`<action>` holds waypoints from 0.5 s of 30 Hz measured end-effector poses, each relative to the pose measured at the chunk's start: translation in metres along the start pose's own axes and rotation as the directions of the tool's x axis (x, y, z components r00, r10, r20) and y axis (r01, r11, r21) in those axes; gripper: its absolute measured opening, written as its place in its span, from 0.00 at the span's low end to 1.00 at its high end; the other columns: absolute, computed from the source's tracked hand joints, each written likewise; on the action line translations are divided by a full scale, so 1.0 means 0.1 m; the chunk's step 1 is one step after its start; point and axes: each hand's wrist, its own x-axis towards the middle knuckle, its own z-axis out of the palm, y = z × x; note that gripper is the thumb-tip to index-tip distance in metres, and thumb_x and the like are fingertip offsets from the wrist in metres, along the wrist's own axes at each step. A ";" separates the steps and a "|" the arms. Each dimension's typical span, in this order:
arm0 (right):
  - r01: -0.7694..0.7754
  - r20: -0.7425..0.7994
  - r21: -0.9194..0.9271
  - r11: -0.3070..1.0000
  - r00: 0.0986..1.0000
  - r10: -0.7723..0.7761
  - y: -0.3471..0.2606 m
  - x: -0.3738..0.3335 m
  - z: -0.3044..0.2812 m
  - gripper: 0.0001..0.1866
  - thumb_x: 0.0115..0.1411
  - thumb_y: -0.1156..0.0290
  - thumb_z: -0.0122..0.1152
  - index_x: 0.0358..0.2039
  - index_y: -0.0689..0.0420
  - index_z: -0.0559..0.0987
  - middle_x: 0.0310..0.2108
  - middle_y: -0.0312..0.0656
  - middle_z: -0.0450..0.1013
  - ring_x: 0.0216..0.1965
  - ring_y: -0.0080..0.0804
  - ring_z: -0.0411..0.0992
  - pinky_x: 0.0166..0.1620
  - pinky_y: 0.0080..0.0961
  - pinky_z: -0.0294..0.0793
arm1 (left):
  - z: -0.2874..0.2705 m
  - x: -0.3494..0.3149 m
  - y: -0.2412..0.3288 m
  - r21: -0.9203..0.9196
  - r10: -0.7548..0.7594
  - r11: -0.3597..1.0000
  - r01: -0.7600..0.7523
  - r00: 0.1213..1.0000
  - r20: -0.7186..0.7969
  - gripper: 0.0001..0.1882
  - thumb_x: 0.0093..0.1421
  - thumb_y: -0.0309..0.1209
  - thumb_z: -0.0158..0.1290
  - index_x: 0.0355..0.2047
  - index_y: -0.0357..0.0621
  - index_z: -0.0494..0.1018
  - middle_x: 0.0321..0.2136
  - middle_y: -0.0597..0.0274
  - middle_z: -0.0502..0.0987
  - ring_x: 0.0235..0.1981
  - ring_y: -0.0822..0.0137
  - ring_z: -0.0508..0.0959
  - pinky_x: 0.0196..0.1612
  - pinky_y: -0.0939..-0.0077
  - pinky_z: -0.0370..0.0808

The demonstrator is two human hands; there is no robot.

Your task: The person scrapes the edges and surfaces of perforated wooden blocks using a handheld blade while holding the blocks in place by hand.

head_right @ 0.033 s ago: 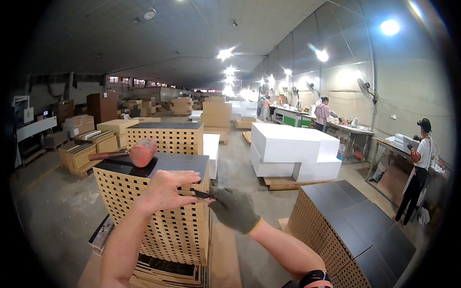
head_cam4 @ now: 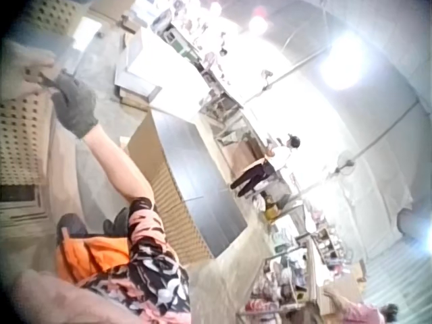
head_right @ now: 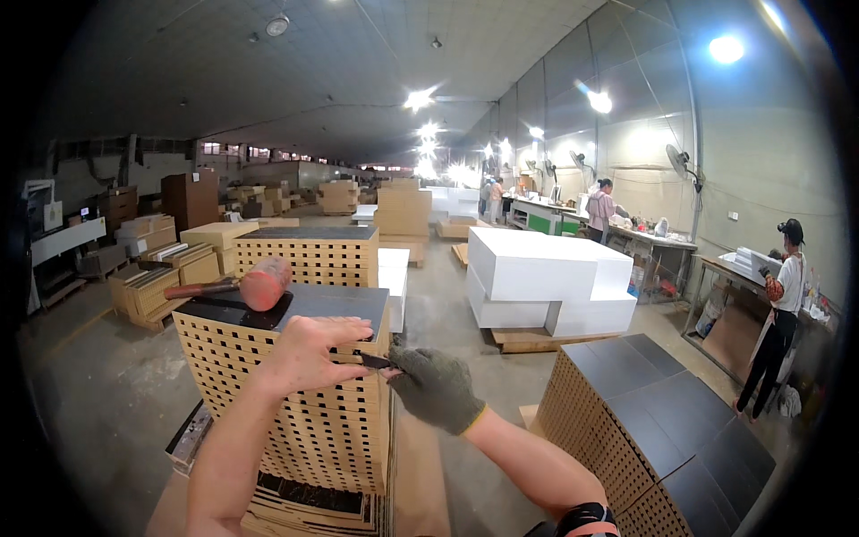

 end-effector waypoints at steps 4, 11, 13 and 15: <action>-0.020 0.071 -0.029 0.999 0.997 0.022 0.02 0.01 -0.01 0.11 0.61 0.66 0.66 0.44 0.48 0.85 0.28 0.45 0.79 0.28 0.49 0.78 0.30 0.41 0.75 | 0.05 -0.01 -0.04 -0.007 0.012 1.000 -0.012 0.999 -0.033 0.27 0.44 0.34 0.75 0.46 0.41 0.84 0.49 0.52 0.84 0.53 0.57 0.83 0.56 0.68 0.81; 0.013 0.056 -0.023 1.000 0.998 -0.012 0.06 0.06 0.02 0.11 0.60 0.66 0.67 0.44 0.47 0.85 0.27 0.44 0.79 0.28 0.47 0.79 0.29 0.38 0.76 | 0.09 -0.01 -0.09 -0.023 0.038 0.999 -0.040 0.997 -0.071 0.26 0.43 0.32 0.75 0.44 0.40 0.84 0.47 0.50 0.84 0.51 0.56 0.84 0.55 0.68 0.82; 0.031 0.051 -0.012 0.999 0.998 -0.030 0.07 0.09 0.02 0.11 0.60 0.66 0.67 0.44 0.47 0.85 0.27 0.44 0.79 0.28 0.47 0.78 0.29 0.38 0.76 | 0.10 0.00 -0.11 -0.031 0.043 0.998 -0.046 0.995 -0.094 0.23 0.46 0.37 0.72 0.43 0.43 0.84 0.45 0.49 0.84 0.50 0.54 0.84 0.52 0.65 0.82; 0.048 0.052 -0.010 0.999 0.997 -0.048 0.08 0.12 0.00 0.11 0.60 0.67 0.67 0.44 0.48 0.85 0.27 0.44 0.79 0.28 0.47 0.79 0.30 0.38 0.76 | 0.10 0.01 -0.12 -0.037 0.035 0.999 -0.039 0.995 -0.094 0.22 0.47 0.40 0.71 0.42 0.45 0.84 0.44 0.49 0.84 0.49 0.53 0.84 0.51 0.64 0.82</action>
